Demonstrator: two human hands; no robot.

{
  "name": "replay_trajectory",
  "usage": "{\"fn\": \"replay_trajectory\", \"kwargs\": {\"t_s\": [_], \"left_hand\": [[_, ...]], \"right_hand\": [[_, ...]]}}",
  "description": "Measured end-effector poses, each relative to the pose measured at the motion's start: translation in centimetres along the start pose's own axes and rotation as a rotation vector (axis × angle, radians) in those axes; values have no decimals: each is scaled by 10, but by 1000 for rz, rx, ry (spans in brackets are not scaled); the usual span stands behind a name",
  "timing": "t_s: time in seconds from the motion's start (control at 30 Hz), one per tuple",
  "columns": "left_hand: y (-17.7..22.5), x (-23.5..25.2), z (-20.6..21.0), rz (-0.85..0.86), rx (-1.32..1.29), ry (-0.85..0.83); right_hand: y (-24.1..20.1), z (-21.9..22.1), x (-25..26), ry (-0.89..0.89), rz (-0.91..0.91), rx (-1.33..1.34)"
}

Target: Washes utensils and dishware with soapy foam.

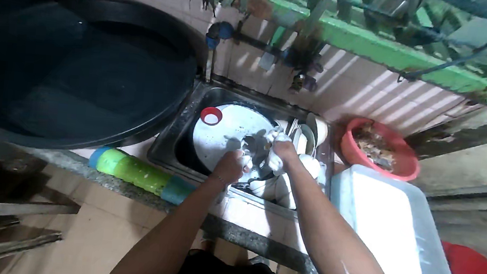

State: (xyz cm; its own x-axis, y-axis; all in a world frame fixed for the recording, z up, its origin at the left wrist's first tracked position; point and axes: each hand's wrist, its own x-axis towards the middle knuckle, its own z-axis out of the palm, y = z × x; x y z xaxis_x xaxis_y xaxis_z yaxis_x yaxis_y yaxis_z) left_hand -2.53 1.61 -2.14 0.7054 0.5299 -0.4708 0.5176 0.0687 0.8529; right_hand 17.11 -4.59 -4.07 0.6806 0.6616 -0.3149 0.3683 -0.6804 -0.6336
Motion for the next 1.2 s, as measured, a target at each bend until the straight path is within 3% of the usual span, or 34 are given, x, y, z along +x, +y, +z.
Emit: {"fn": "replay_trajectory", "kwargs": {"t_s": [0.17, 0.27, 0.33, 0.43, 0.57, 0.7, 0.77, 0.83, 0.97, 1.07, 1.2], "left_hand": [[0, 6, 1, 13, 186, 65], [-3, 8, 7, 70, 216, 54], [-2, 7, 13, 117, 201, 45], [12, -10, 23, 170, 284, 36], [11, -26, 34, 184, 364, -54], [11, -19, 38, 206, 294, 62], [4, -21, 38, 306, 335, 72], [8, -25, 38, 294, 388, 67], [13, -24, 37, 298, 338, 59], [9, -29, 36, 355, 375, 40], [18, -29, 32, 364, 208, 100]], "right_hand": [[-3, -4, 3, -114, 0, -270], [-12, -7, -14, 49, 62, -70], [-29, 4, -36, 59, -78, -31], [-60, 17, -71, 24, -322, -372], [-47, -2, -38, -14, -189, -305], [-66, 6, -80, 32, -345, -461], [-51, 0, -61, 42, -303, -409], [-33, -6, -43, 75, -248, -322], [-45, -5, -70, 48, -276, -424], [-25, -11, -58, 41, -188, -133], [8, -10, -63, 46, 110, 809]]}}
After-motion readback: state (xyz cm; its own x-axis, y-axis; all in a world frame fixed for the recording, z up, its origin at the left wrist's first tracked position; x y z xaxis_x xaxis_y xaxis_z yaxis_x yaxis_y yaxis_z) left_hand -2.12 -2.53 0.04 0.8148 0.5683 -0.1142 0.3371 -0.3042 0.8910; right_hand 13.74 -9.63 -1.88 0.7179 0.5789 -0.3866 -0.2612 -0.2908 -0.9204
